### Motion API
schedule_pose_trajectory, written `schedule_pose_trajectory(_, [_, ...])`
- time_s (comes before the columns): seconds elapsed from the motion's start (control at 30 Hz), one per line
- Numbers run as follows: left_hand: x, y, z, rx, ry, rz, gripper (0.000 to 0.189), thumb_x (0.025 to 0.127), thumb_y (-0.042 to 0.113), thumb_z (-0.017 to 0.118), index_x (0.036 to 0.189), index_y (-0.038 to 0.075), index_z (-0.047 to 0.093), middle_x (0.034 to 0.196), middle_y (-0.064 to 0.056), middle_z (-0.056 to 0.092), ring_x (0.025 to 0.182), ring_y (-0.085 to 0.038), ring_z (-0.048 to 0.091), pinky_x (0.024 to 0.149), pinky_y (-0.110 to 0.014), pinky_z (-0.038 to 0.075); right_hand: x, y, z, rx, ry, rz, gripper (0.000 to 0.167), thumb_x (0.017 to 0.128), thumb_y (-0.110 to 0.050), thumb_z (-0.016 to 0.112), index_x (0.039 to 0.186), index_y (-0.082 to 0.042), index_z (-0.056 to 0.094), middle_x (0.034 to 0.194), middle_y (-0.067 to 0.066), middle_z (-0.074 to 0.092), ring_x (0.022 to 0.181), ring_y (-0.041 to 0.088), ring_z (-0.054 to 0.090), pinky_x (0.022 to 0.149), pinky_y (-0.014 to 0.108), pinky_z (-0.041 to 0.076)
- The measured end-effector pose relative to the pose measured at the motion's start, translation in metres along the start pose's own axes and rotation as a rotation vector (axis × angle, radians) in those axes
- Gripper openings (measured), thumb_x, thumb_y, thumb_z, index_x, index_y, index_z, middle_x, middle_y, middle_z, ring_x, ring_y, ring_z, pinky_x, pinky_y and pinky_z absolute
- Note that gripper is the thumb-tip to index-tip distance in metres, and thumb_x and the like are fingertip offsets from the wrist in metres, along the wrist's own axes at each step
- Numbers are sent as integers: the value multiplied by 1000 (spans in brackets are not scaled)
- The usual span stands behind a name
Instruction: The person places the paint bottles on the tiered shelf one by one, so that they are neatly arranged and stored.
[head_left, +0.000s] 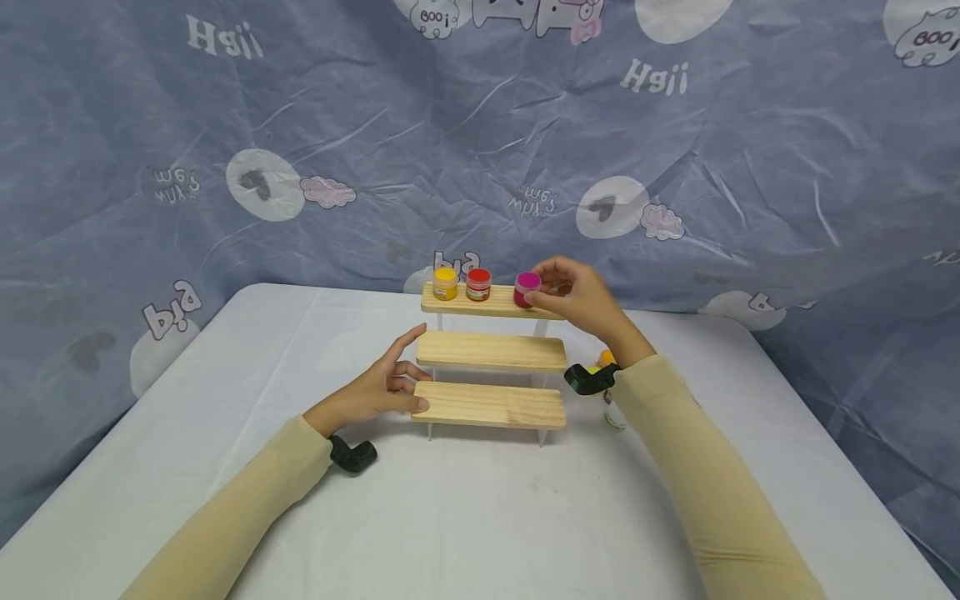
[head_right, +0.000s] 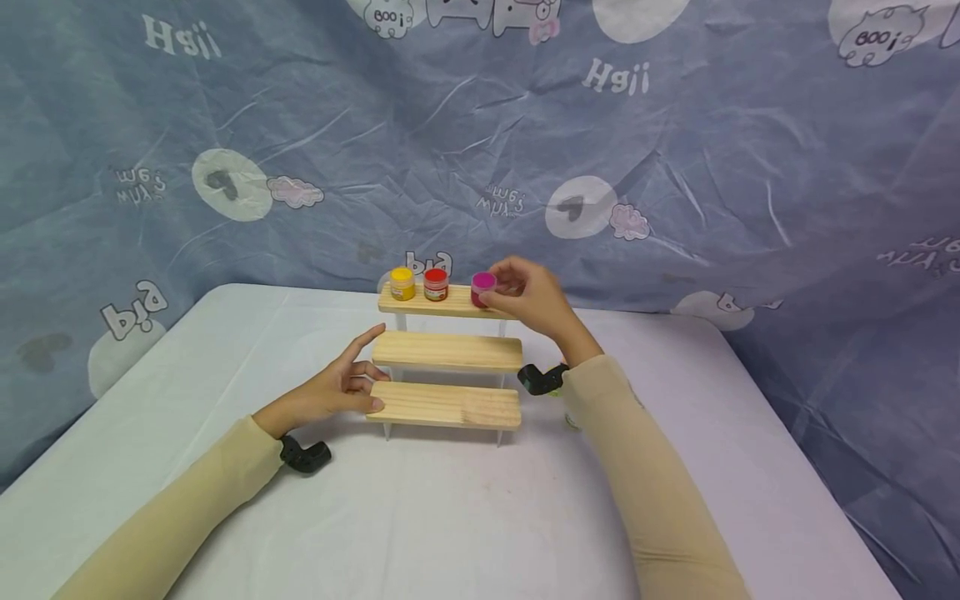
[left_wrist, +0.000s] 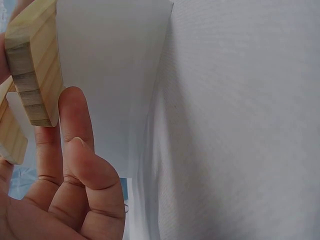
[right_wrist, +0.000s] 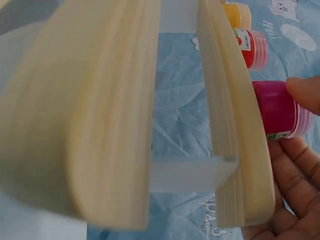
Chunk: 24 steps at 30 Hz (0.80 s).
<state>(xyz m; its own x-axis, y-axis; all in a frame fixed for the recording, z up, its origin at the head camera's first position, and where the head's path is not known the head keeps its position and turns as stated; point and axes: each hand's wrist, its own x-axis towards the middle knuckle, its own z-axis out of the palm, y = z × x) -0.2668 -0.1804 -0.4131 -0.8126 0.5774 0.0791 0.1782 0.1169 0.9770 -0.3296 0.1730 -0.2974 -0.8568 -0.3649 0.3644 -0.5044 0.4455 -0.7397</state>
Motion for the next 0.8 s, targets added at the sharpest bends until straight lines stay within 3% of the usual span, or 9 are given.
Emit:
schedule_pose_trajectory(0.63, [0, -1, -1, 16, -4, 18, 119, 94, 6, 83, 176, 26, -2, 126, -20, 62, 88, -18, 66, 79, -30, 54, 8, -8, 18, -47, -4, 80, 42, 99, -22, 82, 134, -2, 69, 127, 20, 75, 101, 30, 61, 89, 41, 49])
schedule_pose_trajectory(0.8, [-1, -1, 0, 6, -4, 4, 119, 94, 5, 82, 176, 28, -2, 128, -21, 61, 88, -17, 66, 79, -29, 54, 3, -2, 13, 20, -9, 68, 47, 102, -18, 79, 143, -1, 64, 129, 21, 72, 105, 26, 60, 91, 36, 48])
